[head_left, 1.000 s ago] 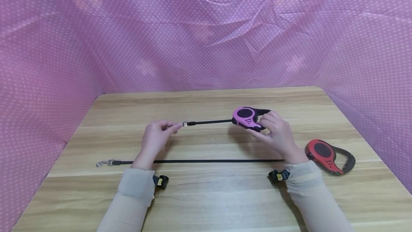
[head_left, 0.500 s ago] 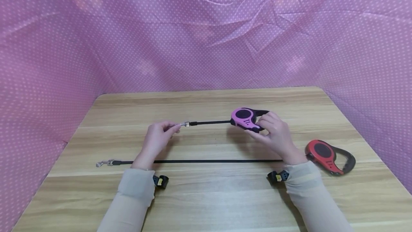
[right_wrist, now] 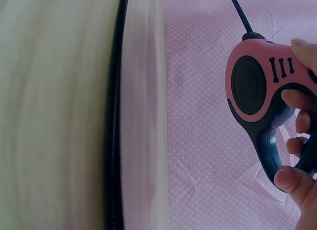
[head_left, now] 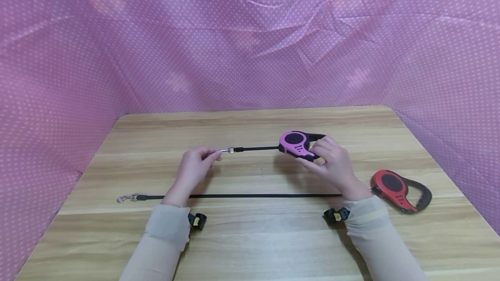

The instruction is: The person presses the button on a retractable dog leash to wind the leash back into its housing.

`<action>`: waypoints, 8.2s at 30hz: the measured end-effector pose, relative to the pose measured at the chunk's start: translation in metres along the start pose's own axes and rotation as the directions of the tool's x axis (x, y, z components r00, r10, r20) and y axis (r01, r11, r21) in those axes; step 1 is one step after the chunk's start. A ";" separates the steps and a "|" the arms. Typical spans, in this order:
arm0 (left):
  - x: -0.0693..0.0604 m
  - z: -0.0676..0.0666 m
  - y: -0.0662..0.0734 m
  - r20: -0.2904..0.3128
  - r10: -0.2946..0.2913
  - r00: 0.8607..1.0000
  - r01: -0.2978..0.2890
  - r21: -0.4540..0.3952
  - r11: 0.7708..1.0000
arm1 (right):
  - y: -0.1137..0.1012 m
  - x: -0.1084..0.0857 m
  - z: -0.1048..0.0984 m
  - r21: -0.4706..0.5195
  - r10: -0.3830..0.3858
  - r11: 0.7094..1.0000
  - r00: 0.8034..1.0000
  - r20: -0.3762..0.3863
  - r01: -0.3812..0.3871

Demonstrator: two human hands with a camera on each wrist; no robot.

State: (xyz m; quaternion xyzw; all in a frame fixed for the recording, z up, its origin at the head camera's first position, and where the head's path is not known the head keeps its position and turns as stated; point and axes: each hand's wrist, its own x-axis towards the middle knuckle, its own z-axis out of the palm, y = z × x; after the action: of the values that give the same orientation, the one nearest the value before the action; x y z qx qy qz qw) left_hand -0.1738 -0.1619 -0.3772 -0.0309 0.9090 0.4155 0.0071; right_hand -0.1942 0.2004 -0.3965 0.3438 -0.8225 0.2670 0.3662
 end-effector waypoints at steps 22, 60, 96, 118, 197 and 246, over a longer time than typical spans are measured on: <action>-0.003 0.009 0.006 0.017 0.065 0.998 -0.066 0.035 0.997 | -0.007 0.001 0.008 0.028 -0.036 0.999 0.999 -0.002 0.036; -0.010 0.023 0.021 0.030 0.127 0.992 -0.128 0.054 0.990 | -0.014 0.003 0.011 0.030 -0.050 0.998 0.998 0.037 0.049; -0.013 0.030 0.032 0.053 0.171 0.984 -0.173 0.044 0.984 | -0.023 0.007 0.012 0.074 -0.072 0.995 0.997 0.017 0.070; -0.003 0.026 0.029 0.115 0.098 0.989 -0.096 -0.023 0.995 | -0.019 0.008 0.012 -0.048 0.042 0.998 0.972 0.231 -0.032; 0.012 0.010 0.030 0.248 0.054 0.967 -0.100 0.177 0.979 | -0.005 0.012 -0.004 -0.107 0.238 0.970 0.780 0.579 -0.217; -0.056 -0.056 -0.038 0.092 0.018 0.996 -0.039 0.230 0.972 | -0.027 -0.041 -0.083 -0.189 0.471 0.880 0.754 0.457 -0.435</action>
State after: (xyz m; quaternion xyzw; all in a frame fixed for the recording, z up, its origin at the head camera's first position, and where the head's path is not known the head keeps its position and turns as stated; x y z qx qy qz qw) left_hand -0.1149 -0.2267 -0.3673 0.0018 0.9503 0.3079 0.0451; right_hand -0.1184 0.2564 -0.3751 0.1772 -0.9552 0.2222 0.0819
